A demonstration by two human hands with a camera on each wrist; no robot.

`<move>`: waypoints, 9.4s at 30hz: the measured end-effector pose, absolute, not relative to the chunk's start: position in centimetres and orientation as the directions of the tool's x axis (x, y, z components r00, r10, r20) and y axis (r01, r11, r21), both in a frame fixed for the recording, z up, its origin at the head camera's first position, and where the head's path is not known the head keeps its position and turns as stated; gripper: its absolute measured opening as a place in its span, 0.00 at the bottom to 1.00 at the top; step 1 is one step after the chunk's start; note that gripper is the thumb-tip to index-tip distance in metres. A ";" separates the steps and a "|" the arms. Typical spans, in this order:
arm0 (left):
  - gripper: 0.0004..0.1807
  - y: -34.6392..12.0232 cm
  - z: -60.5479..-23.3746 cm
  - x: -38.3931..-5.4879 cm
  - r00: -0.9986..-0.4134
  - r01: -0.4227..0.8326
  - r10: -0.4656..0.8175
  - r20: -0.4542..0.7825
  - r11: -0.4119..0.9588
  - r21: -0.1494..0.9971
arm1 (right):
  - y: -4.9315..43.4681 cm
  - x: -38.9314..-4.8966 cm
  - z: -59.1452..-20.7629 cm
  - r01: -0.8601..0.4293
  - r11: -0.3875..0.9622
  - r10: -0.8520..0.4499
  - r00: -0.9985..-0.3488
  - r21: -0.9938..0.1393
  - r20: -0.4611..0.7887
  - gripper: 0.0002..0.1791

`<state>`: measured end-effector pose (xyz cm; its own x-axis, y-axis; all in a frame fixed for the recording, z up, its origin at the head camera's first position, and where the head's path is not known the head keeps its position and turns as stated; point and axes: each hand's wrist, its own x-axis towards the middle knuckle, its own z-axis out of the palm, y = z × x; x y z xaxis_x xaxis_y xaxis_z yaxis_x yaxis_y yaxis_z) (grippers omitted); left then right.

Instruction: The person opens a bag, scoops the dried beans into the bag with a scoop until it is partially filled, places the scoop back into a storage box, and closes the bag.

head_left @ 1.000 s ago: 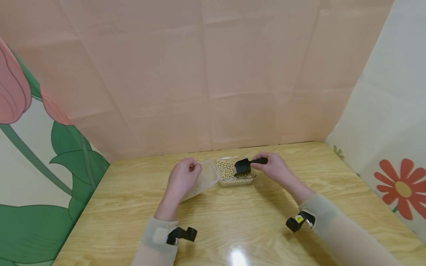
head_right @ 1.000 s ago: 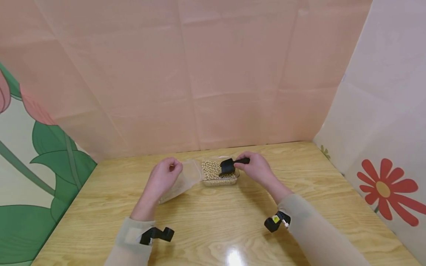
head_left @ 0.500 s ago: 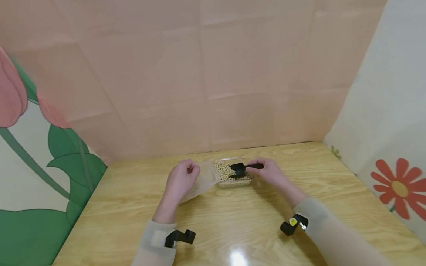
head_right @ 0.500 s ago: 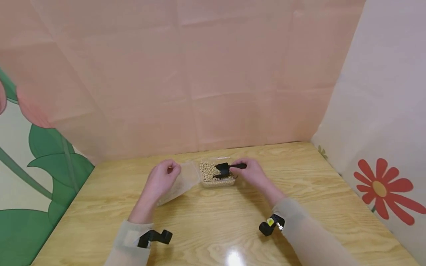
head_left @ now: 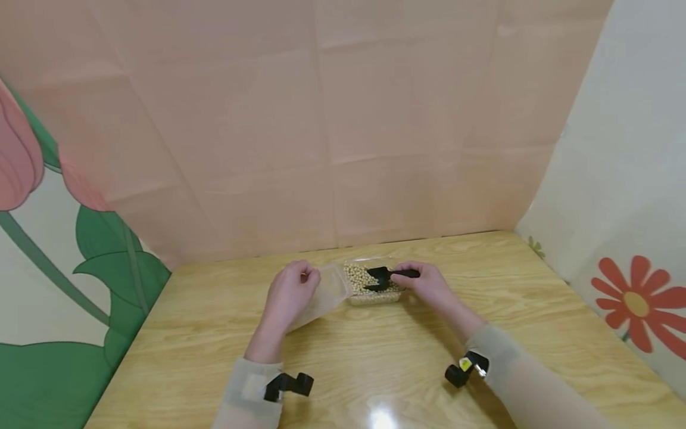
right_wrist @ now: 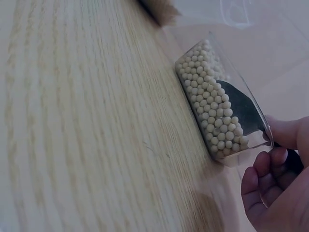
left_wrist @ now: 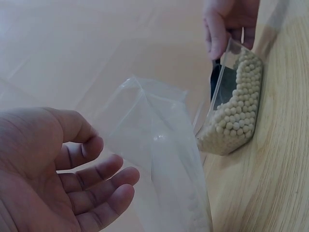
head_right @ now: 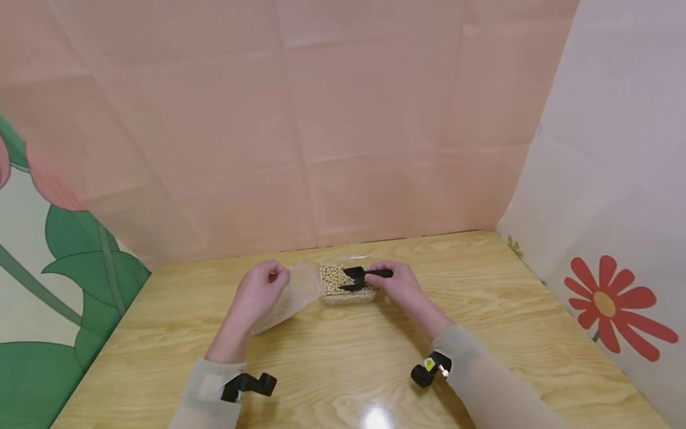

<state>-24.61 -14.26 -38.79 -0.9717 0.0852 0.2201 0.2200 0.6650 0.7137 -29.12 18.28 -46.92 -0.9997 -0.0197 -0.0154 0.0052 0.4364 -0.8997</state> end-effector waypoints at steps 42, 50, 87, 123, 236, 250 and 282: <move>0.11 -14.3 -38.7 -24.8 -0.973 0.216 0.088 0.212 0.670 0.710 | 17.9 -27.7 -46.8 0.115 0.113 0.029 -0.993 -0.987 -0.112 0.27; 0.11 -14.4 -38.9 -24.8 -0.967 0.236 0.092 0.236 0.667 0.707 | 17.9 -27.7 -46.6 0.098 0.115 0.031 -0.995 -0.988 -0.095 0.27; 0.10 -14.3 -39.6 -25.0 -0.964 0.237 0.075 0.254 0.676 0.698 | 17.8 -26.2 -44.2 0.061 -0.024 -0.013 -0.998 -0.998 -0.060 0.21; 0.11 -14.3 -39.4 -25.0 -0.964 0.233 0.066 0.257 0.675 0.700 | 14.5 -25.1 -41.9 -0.022 0.129 -0.102 -0.995 -0.991 0.009 0.24; 0.10 -14.9 -39.1 -25.1 -0.974 0.203 0.056 0.220 0.653 0.730 | 20.5 -28.7 -41.4 -0.151 0.644 -0.100 -0.988 -0.750 0.114 0.17; 0.10 -14.9 -39.2 -25.2 -0.971 0.207 0.050 0.233 0.663 0.720 | 19.7 -29.7 -41.1 -0.207 0.712 -0.174 -0.978 -0.671 0.117 0.14; 0.10 -14.8 -39.2 -25.1 -0.975 0.204 0.065 0.213 0.645 0.737 | 17.8 -29.4 -45.1 0.020 0.471 -0.082 -0.994 -0.882 -0.066 0.21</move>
